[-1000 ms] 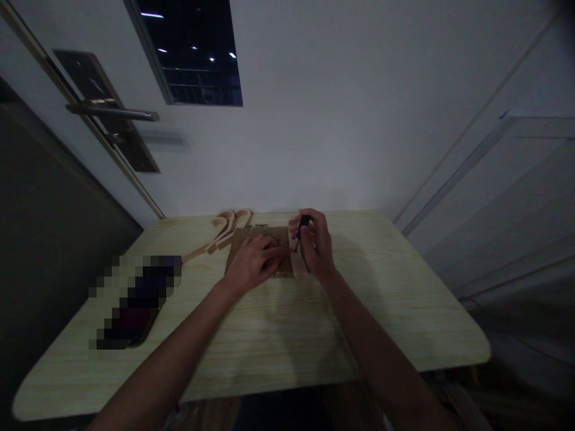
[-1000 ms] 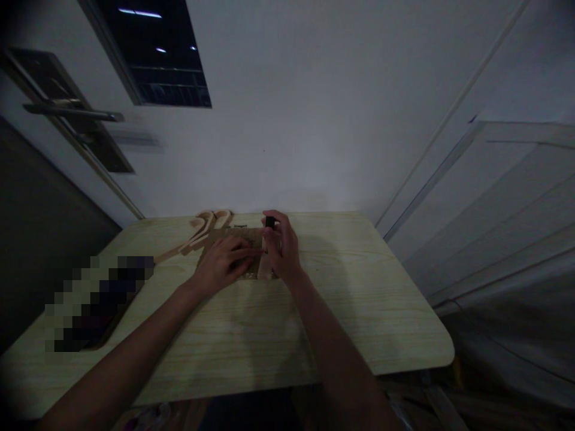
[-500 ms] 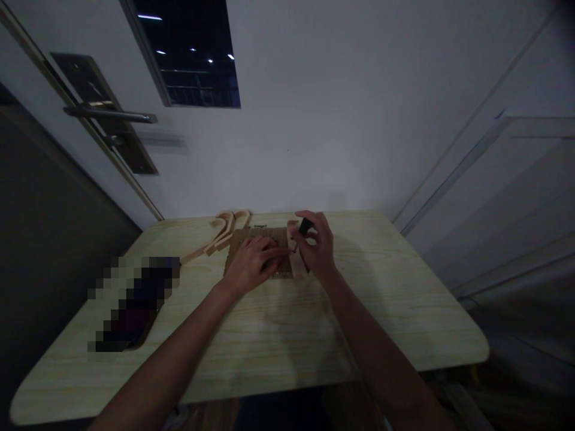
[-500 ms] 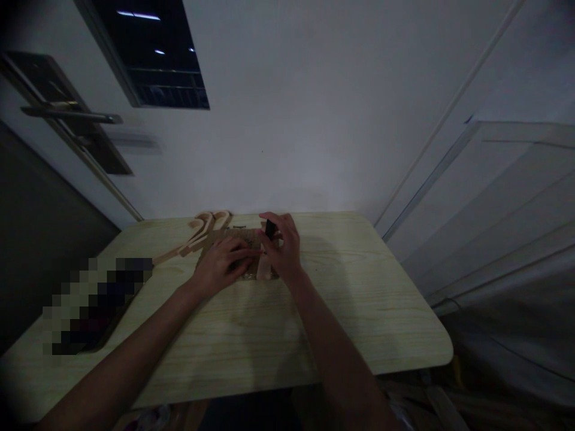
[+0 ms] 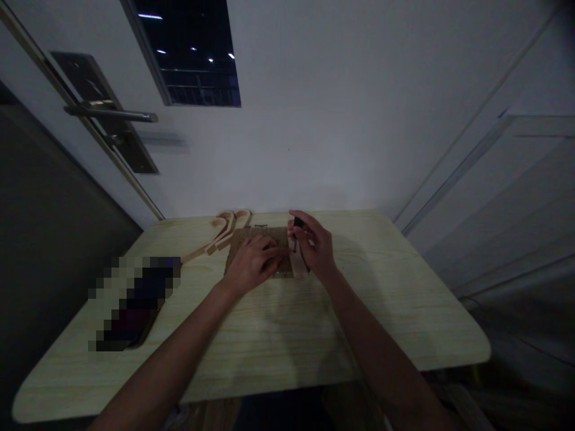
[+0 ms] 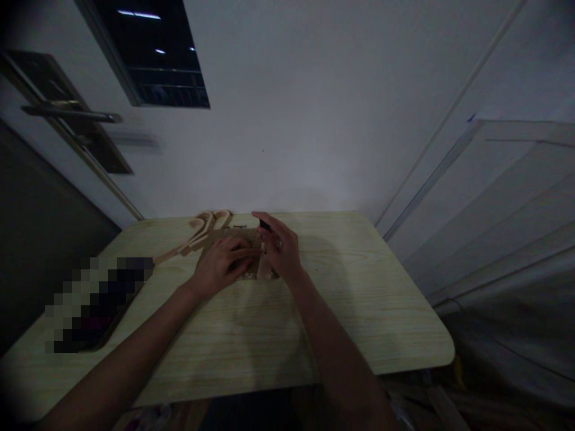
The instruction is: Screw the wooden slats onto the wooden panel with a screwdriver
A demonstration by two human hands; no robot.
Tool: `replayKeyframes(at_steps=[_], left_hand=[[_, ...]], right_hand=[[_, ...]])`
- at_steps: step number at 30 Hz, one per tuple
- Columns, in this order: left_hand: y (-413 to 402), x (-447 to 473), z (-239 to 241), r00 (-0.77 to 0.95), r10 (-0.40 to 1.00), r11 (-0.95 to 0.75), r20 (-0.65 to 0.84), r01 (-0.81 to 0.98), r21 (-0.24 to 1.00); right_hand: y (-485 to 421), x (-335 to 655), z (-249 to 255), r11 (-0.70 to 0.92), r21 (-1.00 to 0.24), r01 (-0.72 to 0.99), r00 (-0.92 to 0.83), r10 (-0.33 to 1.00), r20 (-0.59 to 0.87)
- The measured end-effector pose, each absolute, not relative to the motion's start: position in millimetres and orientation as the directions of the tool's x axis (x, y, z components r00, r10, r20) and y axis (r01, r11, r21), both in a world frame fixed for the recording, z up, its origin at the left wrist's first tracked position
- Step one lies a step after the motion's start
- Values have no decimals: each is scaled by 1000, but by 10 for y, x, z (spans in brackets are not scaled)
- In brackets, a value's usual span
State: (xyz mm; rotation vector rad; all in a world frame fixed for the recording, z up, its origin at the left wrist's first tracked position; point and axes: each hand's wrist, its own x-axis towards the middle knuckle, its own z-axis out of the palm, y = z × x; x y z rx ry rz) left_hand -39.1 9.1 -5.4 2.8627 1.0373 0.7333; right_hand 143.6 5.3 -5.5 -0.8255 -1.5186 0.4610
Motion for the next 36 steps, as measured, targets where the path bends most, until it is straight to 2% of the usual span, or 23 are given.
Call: replayKeyframes(at_steps=[4, 11, 19, 29, 36], left_hand=[[85, -387, -44, 672, 605, -784, 428, 596, 173], [93, -391, -58, 673, 598, -787, 436, 595, 161], [89, -389, -51, 672, 605, -783, 427, 600, 166], [102, -398, -69, 675, 598, -788, 433, 595, 162], [94, -394, -61, 675, 600, -787, 430, 593, 168]], right_hand=[[50, 1443, -53, 660, -696, 283, 79, 707, 703], [8, 1430, -21, 694, -685, 220, 37, 696, 717], [70, 1399, -71, 627, -744, 232, 182, 723, 666], [29, 1439, -51, 701, -696, 158, 98, 690, 717], [68, 1421, -48, 662, -694, 283, 164, 679, 715]])
